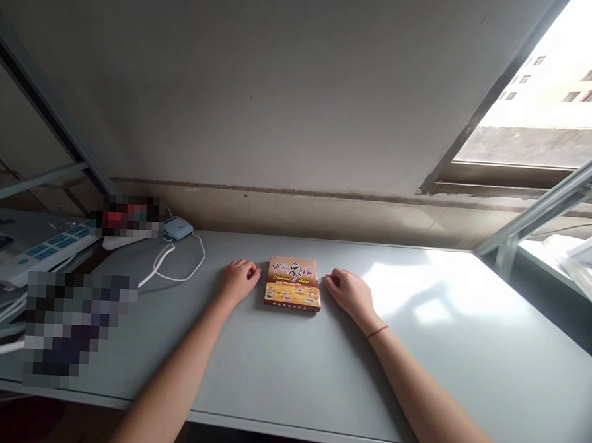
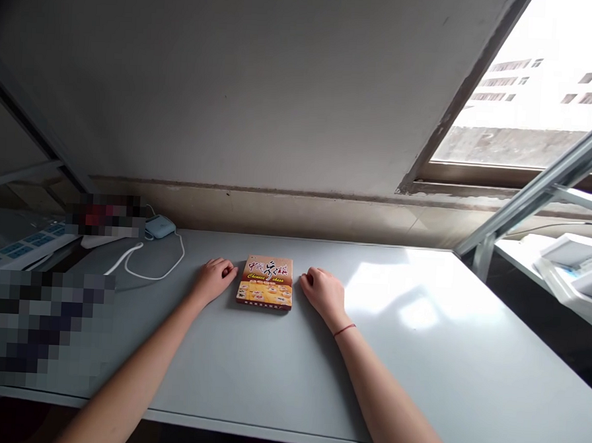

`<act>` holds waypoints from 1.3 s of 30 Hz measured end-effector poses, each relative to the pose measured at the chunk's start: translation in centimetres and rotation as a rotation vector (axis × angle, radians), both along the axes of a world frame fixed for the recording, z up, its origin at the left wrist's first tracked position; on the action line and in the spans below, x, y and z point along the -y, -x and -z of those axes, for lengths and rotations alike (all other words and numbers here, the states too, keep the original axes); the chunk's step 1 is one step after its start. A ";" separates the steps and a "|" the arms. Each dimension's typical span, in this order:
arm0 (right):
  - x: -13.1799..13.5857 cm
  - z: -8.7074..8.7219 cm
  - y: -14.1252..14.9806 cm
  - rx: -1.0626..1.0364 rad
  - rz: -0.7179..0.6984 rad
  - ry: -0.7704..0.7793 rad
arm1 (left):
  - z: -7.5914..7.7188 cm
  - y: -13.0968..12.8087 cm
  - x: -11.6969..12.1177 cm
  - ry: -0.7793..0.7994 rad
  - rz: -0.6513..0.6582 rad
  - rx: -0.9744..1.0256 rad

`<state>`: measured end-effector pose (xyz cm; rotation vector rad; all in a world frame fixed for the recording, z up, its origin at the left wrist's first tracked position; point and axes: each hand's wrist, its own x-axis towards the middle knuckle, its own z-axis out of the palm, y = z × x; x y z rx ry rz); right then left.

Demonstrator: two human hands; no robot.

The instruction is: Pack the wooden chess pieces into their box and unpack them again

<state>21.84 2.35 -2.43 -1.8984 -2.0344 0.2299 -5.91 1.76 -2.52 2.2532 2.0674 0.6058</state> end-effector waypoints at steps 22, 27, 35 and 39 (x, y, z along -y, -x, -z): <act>-0.2 0.3 -0.6 -0.028 -0.052 -0.005 | -0.1 -0.2 0.1 0.020 0.000 0.029; -0.2 0.4 -0.7 -0.026 -0.085 -0.033 | 0.0 -0.2 0.4 0.004 0.014 0.080; 0.1 -0.1 -0.8 -0.021 -0.122 -0.033 | 0.1 -0.9 0.7 -0.044 0.128 0.281; 0.3 -0.2 -0.8 -0.021 -0.151 -0.041 | -0.3 -2.1 1.5 -0.060 0.202 0.378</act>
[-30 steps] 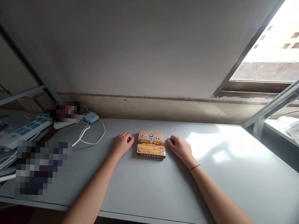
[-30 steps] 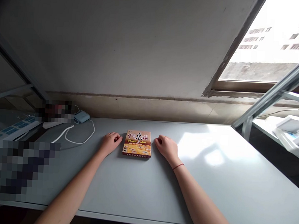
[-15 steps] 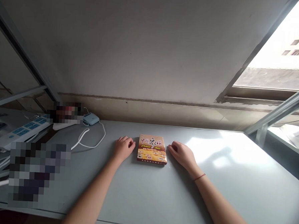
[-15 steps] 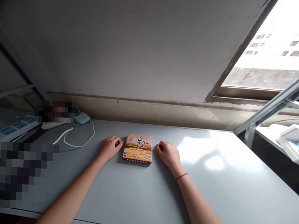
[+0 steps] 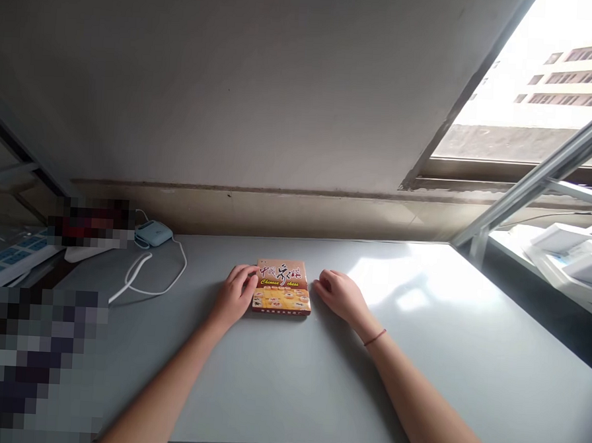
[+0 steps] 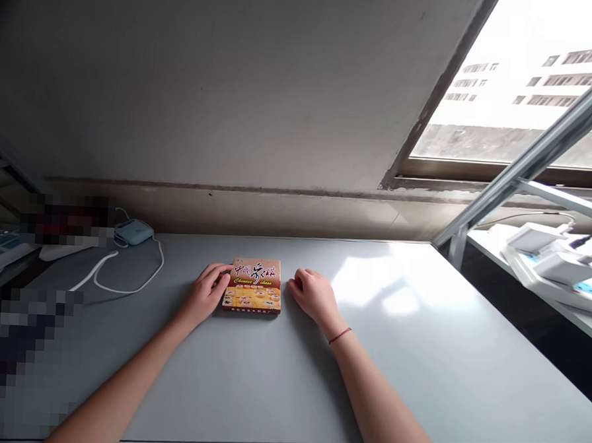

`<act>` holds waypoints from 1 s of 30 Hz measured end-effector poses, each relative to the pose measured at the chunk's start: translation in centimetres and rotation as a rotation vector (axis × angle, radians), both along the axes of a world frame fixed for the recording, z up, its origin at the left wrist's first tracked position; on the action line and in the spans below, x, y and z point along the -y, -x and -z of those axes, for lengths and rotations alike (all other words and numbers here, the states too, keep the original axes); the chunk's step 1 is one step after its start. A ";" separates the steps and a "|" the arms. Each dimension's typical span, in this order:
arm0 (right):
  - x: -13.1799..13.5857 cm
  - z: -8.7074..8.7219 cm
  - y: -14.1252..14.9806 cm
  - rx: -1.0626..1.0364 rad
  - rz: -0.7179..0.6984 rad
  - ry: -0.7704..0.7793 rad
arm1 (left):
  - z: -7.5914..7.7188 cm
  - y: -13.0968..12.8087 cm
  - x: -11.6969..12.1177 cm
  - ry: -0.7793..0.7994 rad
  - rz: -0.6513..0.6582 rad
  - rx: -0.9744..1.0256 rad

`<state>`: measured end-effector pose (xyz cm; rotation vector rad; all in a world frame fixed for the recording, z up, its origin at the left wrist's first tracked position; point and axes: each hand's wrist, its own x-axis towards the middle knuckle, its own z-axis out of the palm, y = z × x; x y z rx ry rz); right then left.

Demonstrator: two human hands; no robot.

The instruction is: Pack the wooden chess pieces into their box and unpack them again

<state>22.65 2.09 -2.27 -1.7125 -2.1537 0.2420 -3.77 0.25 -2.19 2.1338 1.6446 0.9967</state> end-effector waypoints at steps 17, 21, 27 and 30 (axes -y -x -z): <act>1.3 -2.0 1.8 -0.297 -0.008 0.188 | -1.2 -1.1 1.4 0.176 0.157 -0.055; 1.9 -2.8 2.6 -0.658 -0.003 0.235 | -1.0 -1.3 1.9 0.208 0.147 -0.119; 2.7 -2.9 3.7 -0.700 -0.095 0.097 | -1.0 -1.8 2.5 0.009 -0.004 -0.120; 2.4 -1.8 3.4 -0.583 -0.063 0.032 | -1.7 -1.5 2.8 -0.033 -0.029 -0.104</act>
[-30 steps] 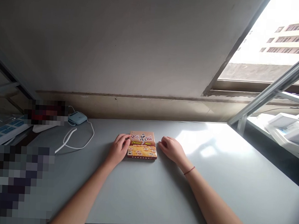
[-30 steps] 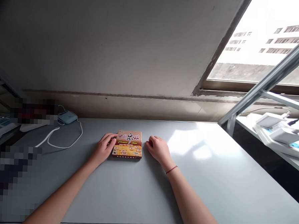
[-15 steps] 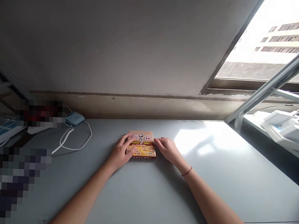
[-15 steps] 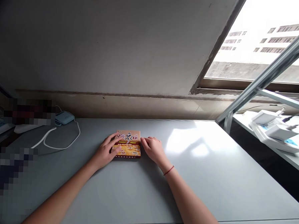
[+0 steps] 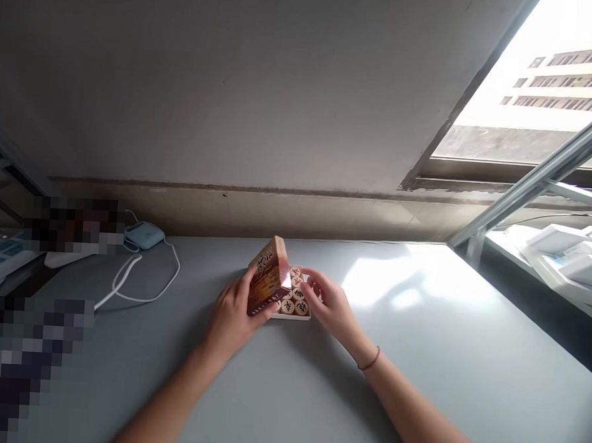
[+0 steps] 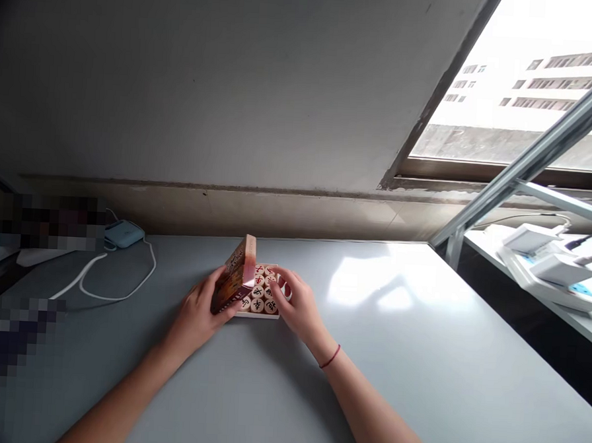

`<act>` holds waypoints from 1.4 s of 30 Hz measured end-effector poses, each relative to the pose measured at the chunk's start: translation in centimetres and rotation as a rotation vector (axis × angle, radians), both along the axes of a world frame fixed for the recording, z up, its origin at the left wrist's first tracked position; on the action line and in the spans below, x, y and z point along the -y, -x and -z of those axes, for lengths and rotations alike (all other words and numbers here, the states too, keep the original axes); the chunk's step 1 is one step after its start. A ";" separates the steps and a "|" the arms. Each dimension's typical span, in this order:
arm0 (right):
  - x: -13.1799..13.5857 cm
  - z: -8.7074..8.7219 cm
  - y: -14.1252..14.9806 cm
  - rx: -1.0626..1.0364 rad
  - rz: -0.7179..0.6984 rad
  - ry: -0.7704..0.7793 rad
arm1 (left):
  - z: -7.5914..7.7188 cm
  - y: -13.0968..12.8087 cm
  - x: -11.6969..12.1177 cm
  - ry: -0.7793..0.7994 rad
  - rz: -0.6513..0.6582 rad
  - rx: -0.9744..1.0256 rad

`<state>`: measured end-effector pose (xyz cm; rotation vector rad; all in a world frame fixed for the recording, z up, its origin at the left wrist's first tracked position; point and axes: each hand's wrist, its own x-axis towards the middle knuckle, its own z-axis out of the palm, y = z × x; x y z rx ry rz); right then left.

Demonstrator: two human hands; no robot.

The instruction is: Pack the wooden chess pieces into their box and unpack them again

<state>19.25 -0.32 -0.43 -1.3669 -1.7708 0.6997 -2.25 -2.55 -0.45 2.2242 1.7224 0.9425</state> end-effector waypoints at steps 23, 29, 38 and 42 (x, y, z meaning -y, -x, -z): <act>-1.3 1.2 -0.2 0.199 -0.022 0.121 | -1.8 4.6 -2.1 -0.311 -0.303 -0.092; -1.3 1.2 -0.4 0.203 -0.039 0.112 | -0.2 5.4 -3.2 -0.361 -0.329 -0.215; -1.6 1.6 -0.5 0.233 -0.063 0.099 | 0.6 5.6 -3.4 -0.391 -0.219 -0.291; -1.9 1.9 -0.2 0.251 -0.017 0.094 | 0.5 5.8 -3.5 -0.360 -0.163 -0.241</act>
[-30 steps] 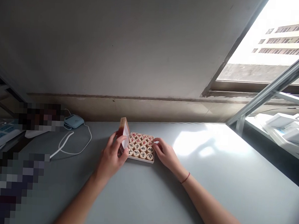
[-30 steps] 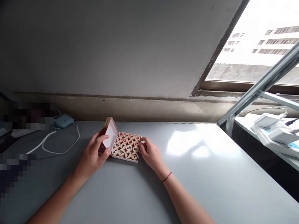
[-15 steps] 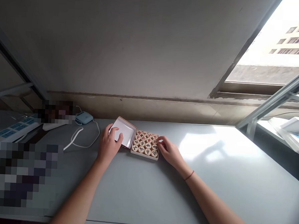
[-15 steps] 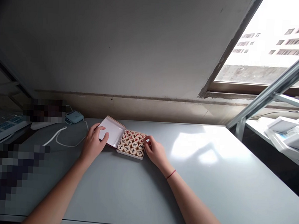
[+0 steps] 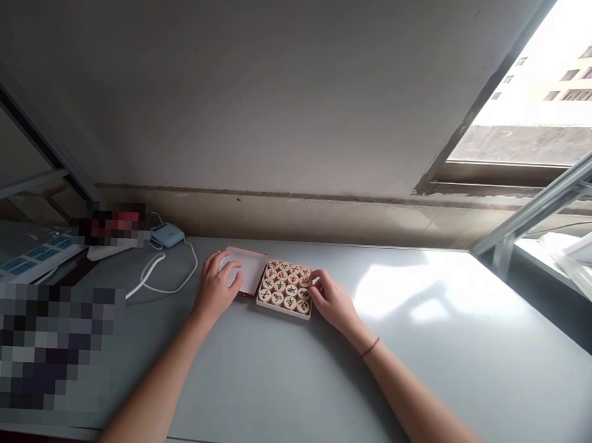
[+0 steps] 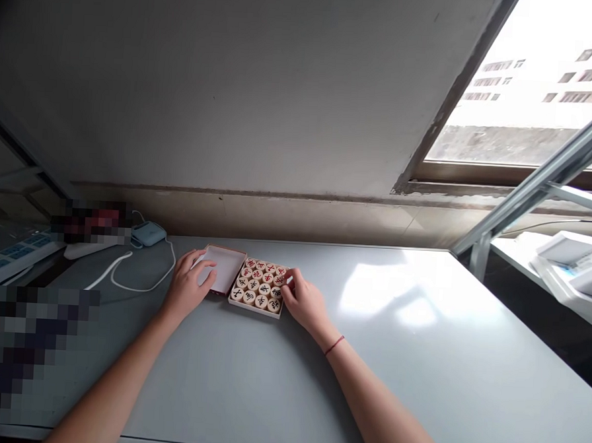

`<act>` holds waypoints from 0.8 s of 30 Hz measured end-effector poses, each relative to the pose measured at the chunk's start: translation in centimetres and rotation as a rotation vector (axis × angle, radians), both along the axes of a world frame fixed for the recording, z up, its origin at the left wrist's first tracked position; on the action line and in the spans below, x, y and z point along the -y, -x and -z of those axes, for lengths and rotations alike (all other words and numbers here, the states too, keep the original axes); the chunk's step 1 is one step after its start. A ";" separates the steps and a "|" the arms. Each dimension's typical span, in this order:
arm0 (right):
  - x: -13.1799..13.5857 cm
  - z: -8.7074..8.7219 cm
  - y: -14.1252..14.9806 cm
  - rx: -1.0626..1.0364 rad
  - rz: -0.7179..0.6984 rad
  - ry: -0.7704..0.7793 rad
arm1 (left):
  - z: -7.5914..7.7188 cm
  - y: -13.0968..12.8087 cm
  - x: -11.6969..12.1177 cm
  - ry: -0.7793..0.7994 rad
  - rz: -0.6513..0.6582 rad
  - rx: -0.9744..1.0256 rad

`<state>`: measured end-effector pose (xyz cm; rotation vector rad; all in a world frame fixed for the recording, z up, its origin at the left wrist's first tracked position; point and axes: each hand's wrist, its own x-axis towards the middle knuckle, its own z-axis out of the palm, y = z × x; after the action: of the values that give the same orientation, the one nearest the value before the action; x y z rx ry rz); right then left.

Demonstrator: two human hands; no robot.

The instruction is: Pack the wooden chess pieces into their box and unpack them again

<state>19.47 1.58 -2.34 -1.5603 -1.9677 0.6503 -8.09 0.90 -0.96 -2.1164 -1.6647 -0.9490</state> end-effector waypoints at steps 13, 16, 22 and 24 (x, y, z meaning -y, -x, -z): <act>-1.0 0.5 -0.2 0.079 -0.012 -0.087 | -0.3 -2.5 0.8 0.470 0.209 0.101; -1.1 0.5 -0.2 0.069 0.000 -0.095 | -1.0 -3.1 1.3 0.473 0.093 0.047; -1.0 0.5 -0.2 0.043 0.002 -0.083 | -1.6 -3.8 2.1 0.475 0.039 -0.068; -1.0 0.5 -0.2 0.038 -0.007 -0.077 | -1.0 -3.9 2.0 0.423 0.030 -0.065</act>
<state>19.70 2.60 -2.85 -1.5308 -2.0032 0.5453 -4.22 -1.10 0.07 -2.4081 -1.9402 -0.5621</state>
